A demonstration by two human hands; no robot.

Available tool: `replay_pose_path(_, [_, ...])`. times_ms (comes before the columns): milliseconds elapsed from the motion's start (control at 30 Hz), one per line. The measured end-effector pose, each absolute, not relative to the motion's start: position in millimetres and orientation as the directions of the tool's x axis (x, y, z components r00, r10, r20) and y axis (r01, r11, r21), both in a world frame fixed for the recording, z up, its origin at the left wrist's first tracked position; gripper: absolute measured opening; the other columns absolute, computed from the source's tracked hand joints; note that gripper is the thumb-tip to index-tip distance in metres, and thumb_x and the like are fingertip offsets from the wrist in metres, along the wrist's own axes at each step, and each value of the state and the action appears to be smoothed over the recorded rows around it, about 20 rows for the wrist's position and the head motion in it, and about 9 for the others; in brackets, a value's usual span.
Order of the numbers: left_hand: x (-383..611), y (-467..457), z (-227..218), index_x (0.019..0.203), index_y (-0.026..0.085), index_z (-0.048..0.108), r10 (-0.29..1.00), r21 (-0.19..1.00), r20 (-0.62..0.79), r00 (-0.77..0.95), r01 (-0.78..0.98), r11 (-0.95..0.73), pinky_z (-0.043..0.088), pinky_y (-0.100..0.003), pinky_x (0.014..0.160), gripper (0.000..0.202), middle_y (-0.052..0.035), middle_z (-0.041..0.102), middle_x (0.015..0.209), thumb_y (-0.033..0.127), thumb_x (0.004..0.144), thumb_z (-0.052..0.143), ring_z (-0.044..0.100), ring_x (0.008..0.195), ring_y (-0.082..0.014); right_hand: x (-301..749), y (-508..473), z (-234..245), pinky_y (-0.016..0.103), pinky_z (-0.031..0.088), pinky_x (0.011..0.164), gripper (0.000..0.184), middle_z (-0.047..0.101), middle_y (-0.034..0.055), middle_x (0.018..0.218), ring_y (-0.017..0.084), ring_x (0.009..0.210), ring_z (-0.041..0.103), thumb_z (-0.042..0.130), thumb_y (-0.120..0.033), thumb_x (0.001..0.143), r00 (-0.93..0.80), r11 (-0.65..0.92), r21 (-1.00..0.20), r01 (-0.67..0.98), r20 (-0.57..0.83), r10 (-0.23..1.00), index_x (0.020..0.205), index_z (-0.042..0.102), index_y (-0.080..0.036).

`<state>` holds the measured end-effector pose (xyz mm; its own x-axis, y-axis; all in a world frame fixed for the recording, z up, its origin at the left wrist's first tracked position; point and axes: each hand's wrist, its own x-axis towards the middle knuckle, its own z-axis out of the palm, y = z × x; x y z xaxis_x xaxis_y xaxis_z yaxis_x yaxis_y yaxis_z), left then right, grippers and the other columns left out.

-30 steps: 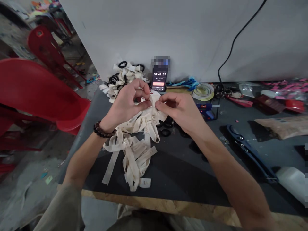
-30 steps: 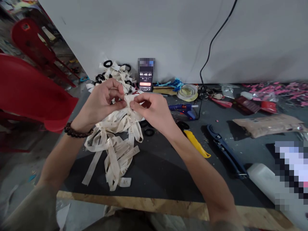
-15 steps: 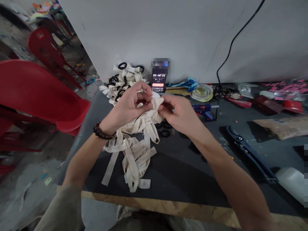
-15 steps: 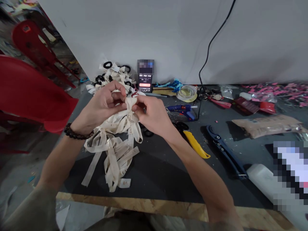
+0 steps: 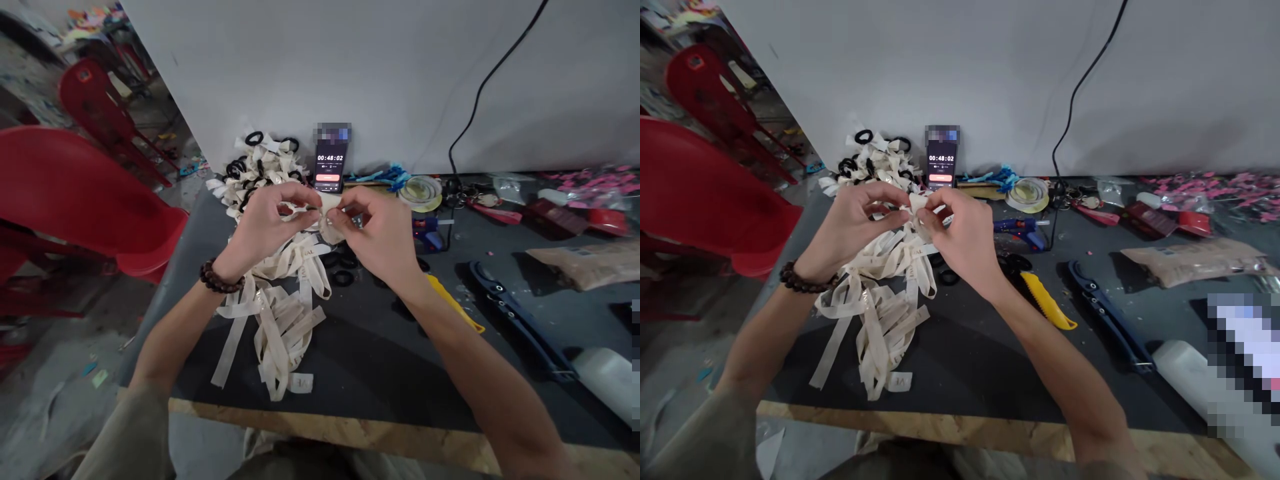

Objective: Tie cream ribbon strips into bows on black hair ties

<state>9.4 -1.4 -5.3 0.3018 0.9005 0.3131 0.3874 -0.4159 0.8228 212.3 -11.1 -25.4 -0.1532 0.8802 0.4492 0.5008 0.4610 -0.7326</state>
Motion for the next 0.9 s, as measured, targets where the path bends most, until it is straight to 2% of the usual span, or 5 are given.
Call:
replay_pose_path(200, [8.7,0.8,-9.0,0.094,0.022,0.081,0.889,0.851,0.309,0.338,0.320,-0.417,0.062,-0.029,0.086,0.016,-0.0055,0.084,0.100,0.035,0.086,0.086,0.078,0.095,-0.0194,211.9,-12.9,-24.7,0.036,0.053,0.073,0.012,0.079,0.0034,0.084,0.024,0.077,0.073,0.072,-0.033,0.092,-0.162,0.463,-0.744,0.481,0.444,0.881,0.083,0.069,-0.027])
replay_pose_path(333, [9.2,1.7,-12.4,0.093,0.021,0.080,0.886,0.832,0.323,0.333,0.346,-0.434,0.064,-0.033,0.085,0.024,-0.0064,0.085,0.098,0.042,0.085,0.089,0.079,0.093,-0.0213,210.8,-14.2,-26.0,0.036,0.052,0.071,0.008,0.078,0.0031,0.082,0.024,0.074,0.071,0.071,-0.031,0.090,-0.173,0.457,-0.741,0.492,0.431,0.886,0.084,0.071,-0.026])
replay_pose_path(533, [10.6,-0.4,-7.7,0.080,0.020,0.077,0.892,0.796,0.314,0.325,0.421,-0.434,0.062,-0.031,0.079,0.030,-0.0032,0.081,0.081,0.048,0.085,0.088,0.075,0.081,-0.0185,209.3,-13.6,-25.9,0.036,0.052,0.074,0.010,0.076,0.0024,0.079,0.023,0.074,0.070,0.068,-0.030,0.090,-0.174,0.436,-0.750,0.498,0.406,0.897,0.081,0.067,-0.026])
replay_pose_path(667, [10.2,-1.4,-3.0,0.073,0.021,0.074,0.889,0.809,0.277,0.364,0.411,-0.420,0.059,-0.028,0.067,0.042,-0.0030,0.077,0.074,0.058,0.085,0.088,0.072,0.072,-0.0175,208.7,-13.1,-25.2,0.036,0.051,0.073,0.010,0.076,0.0024,0.079,0.022,0.073,0.068,0.065,-0.025,0.089,-0.200,0.444,-0.753,0.486,0.398,0.895,0.079,0.064,-0.026])
replay_pose_path(900, [7.8,-0.2,-2.9,0.067,0.020,0.071,0.896,0.842,0.222,0.385,0.388,-0.376,0.055,-0.027,0.060,0.053,-0.0025,0.073,0.066,0.068,0.078,0.091,0.069,0.066,-0.0165,212.7,-12.0,-27.2,0.036,0.047,0.071,0.012,0.075,0.0031,0.083,0.024,0.077,0.068,0.064,-0.016,0.086,-0.241,0.495,-0.669,0.555,0.441,0.865,0.082,0.064,-0.027])
